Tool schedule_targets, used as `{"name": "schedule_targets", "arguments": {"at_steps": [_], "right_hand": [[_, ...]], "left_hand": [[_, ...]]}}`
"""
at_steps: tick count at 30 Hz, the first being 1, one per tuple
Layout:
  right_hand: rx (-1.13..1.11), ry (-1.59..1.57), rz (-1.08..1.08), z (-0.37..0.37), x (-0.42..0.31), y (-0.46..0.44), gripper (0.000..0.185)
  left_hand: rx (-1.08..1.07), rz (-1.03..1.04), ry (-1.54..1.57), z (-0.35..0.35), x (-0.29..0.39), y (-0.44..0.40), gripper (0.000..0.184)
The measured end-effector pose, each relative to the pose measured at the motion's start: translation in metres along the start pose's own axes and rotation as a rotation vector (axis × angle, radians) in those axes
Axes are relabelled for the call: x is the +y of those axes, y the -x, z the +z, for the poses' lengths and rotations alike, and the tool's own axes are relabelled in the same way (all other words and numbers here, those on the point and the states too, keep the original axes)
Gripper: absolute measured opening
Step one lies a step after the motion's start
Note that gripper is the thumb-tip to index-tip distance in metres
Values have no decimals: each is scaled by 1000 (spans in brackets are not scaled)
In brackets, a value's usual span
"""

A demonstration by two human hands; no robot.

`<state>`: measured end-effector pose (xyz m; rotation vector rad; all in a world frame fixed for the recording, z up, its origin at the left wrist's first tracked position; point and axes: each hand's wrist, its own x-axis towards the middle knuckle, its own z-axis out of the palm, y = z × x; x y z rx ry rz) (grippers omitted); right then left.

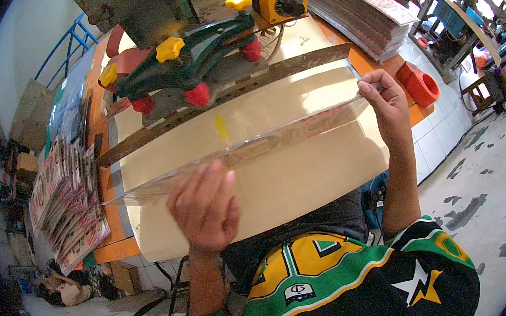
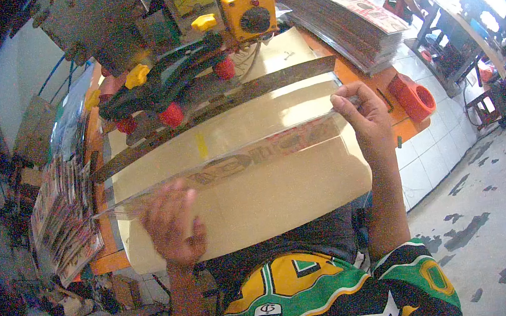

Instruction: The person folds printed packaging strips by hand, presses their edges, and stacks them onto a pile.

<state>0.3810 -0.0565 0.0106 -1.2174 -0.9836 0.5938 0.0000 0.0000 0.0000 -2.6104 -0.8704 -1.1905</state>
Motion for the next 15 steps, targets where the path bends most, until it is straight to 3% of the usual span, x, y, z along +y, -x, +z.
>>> {"name": "schedule_targets", "arguments": {"at_steps": [2, 12, 14, 15], "right_hand": [[28, 40, -7, 3, 1, 0, 16], [57, -11, -20, 11, 1, 7, 18], [157, 296, -106, 16, -1, 10, 16], [156, 295, -106, 20, -9, 11, 16]], "left_hand": [[-173, 46, 81, 10, 11, -16, 48], [-226, -93, -22, 22, 25, -42, 53], [-224, -98, -1, 21, 25, -43, 54], [-224, -99, -2, 21, 26, -45, 54]]}}
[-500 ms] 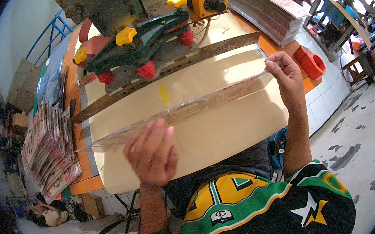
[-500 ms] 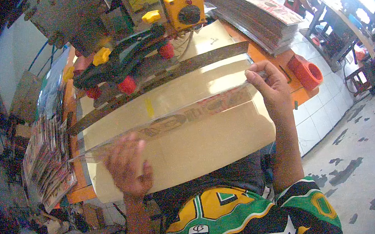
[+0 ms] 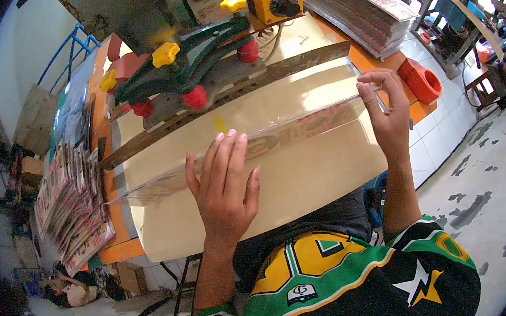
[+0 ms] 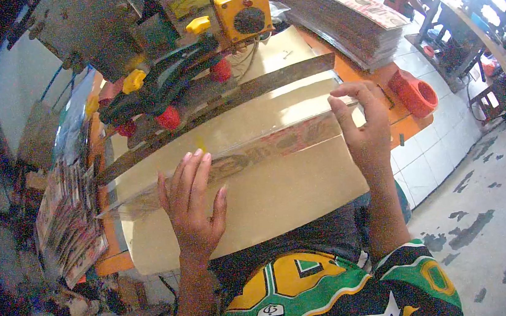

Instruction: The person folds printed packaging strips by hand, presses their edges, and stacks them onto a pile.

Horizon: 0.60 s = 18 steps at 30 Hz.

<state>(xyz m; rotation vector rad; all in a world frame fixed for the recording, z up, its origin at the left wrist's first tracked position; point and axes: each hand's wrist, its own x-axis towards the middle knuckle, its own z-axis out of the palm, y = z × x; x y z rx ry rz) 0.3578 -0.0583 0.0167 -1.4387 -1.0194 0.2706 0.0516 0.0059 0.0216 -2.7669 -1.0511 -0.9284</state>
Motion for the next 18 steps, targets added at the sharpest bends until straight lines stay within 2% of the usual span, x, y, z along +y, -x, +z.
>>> {"name": "schedule_targets", "arguments": {"at_steps": [2, 3, 4, 6, 8, 12, 15, 17, 18], "right_hand": [[183, 681, -540, 5, -24, 1, 11], [171, 556, -528, 9, -29, 5, 14], [174, 560, -525, 14, -33, 10, 14], [-60, 526, -689, 26, -40, 20, 22], [-228, 465, -747, 43, -50, 30, 28], [-307, 465, -723, 57, -49, 36, 32], [-216, 527, -724, 53, -38, 30, 30], [-221, 530, -701, 44, -34, 23, 27], [-225, 533, -680, 39, -32, 20, 24]], "left_hand": [[11, -18, 21, -1, 3, -3, 53], [8, -16, 22, 0, 3, -4, 53], [37, -21, 27, 2, 3, -5, 54], [65, -20, 36, 5, 3, -7, 55], [76, -38, 17, 6, 4, -7, 53], [36, -57, 41, 1, 2, -8, 47], [56, -23, 2, -2, -11, -5, 37], [201, -34, -51, 0, -32, 4, 26], [199, -33, -48, -2, -41, 6, 26]]}}
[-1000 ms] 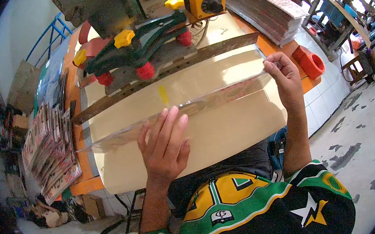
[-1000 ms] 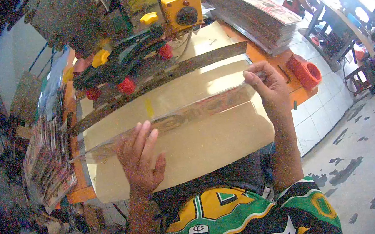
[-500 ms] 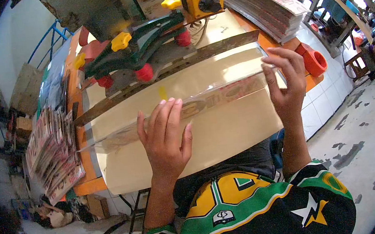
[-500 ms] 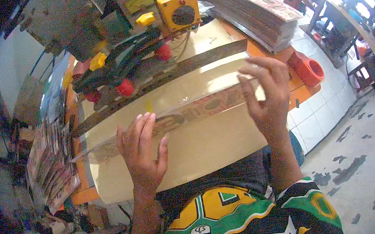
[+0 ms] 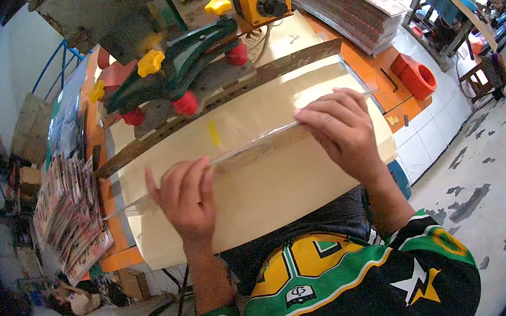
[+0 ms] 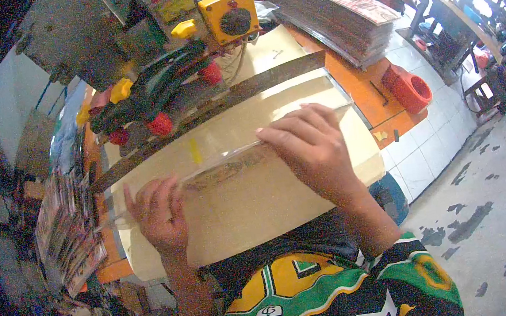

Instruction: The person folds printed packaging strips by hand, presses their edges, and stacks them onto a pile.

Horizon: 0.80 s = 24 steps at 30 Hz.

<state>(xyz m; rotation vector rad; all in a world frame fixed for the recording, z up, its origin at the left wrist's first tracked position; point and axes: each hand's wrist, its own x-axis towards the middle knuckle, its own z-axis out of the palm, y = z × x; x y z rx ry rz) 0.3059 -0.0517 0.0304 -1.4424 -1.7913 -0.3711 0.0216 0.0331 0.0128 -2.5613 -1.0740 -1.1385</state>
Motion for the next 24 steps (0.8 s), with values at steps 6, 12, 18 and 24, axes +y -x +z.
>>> {"name": "schedule_targets", "arguments": {"at_steps": [6, 12, 18, 24], "right_hand": [[13, 124, 55, -12, 23, 5, 21], [84, 232, 164, -23, 53, 10, 24], [111, -94, 416, -32, 68, 16, 20], [178, -638, 701, -14, 88, 39, 28]], "left_hand": [[102, 26, -39, -20, -50, 19, 15], [173, -70, -162, -40, -97, 38, 18], [191, -126, -292, -60, -125, 54, 24], [253, -321, -191, -69, -131, 64, 31]]}}
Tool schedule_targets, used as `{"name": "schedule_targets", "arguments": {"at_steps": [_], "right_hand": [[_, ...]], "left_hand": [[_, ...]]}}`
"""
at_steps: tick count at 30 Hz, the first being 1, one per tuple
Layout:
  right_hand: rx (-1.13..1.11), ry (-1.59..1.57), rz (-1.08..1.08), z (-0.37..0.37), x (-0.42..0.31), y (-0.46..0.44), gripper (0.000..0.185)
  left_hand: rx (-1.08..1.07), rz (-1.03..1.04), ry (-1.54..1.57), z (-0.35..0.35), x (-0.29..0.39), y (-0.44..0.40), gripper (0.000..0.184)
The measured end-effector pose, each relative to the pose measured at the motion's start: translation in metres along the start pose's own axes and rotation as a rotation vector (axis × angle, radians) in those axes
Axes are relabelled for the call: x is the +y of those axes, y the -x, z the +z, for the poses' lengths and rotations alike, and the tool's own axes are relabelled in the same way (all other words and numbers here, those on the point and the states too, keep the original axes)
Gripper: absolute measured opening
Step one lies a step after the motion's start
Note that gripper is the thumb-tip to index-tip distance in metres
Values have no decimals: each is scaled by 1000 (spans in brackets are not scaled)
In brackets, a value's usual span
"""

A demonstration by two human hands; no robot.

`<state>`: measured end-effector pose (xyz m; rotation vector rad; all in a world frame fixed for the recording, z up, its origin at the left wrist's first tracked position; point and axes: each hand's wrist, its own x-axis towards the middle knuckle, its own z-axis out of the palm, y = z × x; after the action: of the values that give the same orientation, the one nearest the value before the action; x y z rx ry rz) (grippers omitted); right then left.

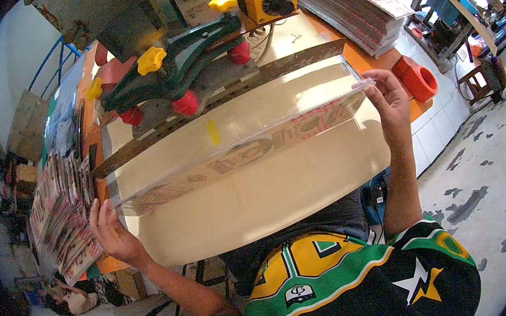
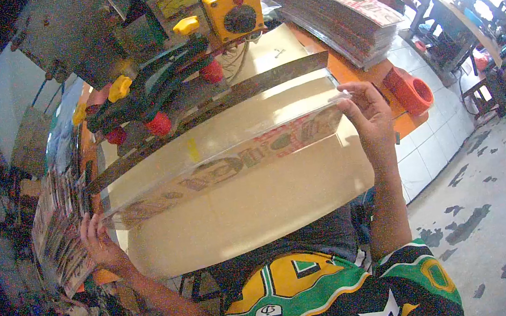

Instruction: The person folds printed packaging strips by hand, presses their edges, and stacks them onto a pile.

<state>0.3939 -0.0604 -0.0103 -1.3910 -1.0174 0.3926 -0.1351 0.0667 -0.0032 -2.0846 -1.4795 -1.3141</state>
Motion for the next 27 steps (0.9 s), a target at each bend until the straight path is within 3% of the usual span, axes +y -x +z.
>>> {"name": "schedule_targets", "arguments": {"at_steps": [2, 4, 5, 7, 10, 12, 14, 19, 23, 27], "right_hand": [[-55, -319, 57, 7, 17, 3, 30], [-82, -226, 119, 15, 27, 12, 30], [-87, -328, 152, 23, 31, 17, 31], [-121, -439, 205, 30, 34, 21, 35], [-199, -378, 257, 34, 28, 21, 30], [-194, -398, 245, 46, 20, 28, 31], [-308, -292, 128, 55, 15, 32, 31], [-426, -434, 180, 83, 1, 41, 26], [-489, -483, 223, 100, -8, 45, 31], [-519, -463, 215, 112, 7, 50, 32]], "left_hand": [[15, -65, 53, 2, -3, 2, 34], [35, -202, 254, 4, -7, 5, 38], [36, -202, 254, 5, -4, 4, 38], [68, -397, 474, 6, 7, 2, 42], [95, -543, 556, -4, -5, 0, 45], [112, -533, 487, -9, -10, 0, 45], [244, -476, 338, -10, -22, 5, 46], [345, -278, 92, -12, 40, -6, 38], [-89, 102, 173, -5, 108, -13, 30], [-465, 368, 327, 13, 170, -30, 38]]}}
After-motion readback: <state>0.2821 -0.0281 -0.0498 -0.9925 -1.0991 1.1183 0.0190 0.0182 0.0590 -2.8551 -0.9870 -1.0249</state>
